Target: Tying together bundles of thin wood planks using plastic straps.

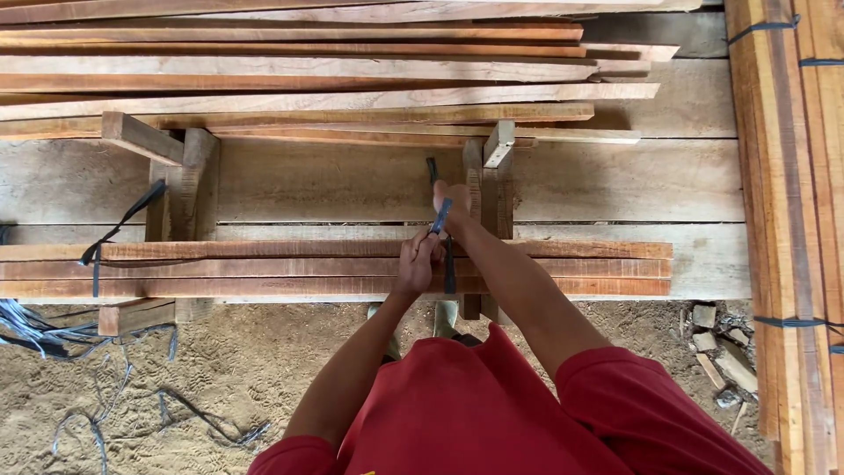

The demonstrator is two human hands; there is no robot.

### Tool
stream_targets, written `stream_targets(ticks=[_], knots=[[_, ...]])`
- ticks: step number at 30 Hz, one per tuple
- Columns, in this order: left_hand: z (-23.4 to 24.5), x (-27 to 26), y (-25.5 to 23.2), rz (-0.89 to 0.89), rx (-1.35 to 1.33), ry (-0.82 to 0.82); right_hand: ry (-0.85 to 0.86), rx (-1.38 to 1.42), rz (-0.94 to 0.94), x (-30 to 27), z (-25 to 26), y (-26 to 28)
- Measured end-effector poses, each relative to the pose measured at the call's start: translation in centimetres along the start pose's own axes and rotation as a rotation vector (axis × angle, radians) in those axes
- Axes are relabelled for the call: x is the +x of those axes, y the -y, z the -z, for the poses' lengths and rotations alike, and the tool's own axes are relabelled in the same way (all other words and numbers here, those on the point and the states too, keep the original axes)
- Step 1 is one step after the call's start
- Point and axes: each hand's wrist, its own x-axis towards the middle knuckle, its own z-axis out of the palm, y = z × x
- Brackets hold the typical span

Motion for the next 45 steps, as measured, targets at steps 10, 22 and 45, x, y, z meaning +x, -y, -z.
stream_targets(ticks=[10,22,45], knots=[[-0.4,-0.2,-0.3,-0.017,0.094,-0.068,0.269,-0.349,0.013,0.1,-1.6,-2.0],[-0.2,-0.5,-1.3,-0.021,0.208,0.02,0.102,-0.633,0.224,0.3,-1.0,-0.2],[-0.4,0.3,-2.9,0.166,0.166,0.08,0.418,-0.833,0.506,1.2,-3.1,-4.3]])
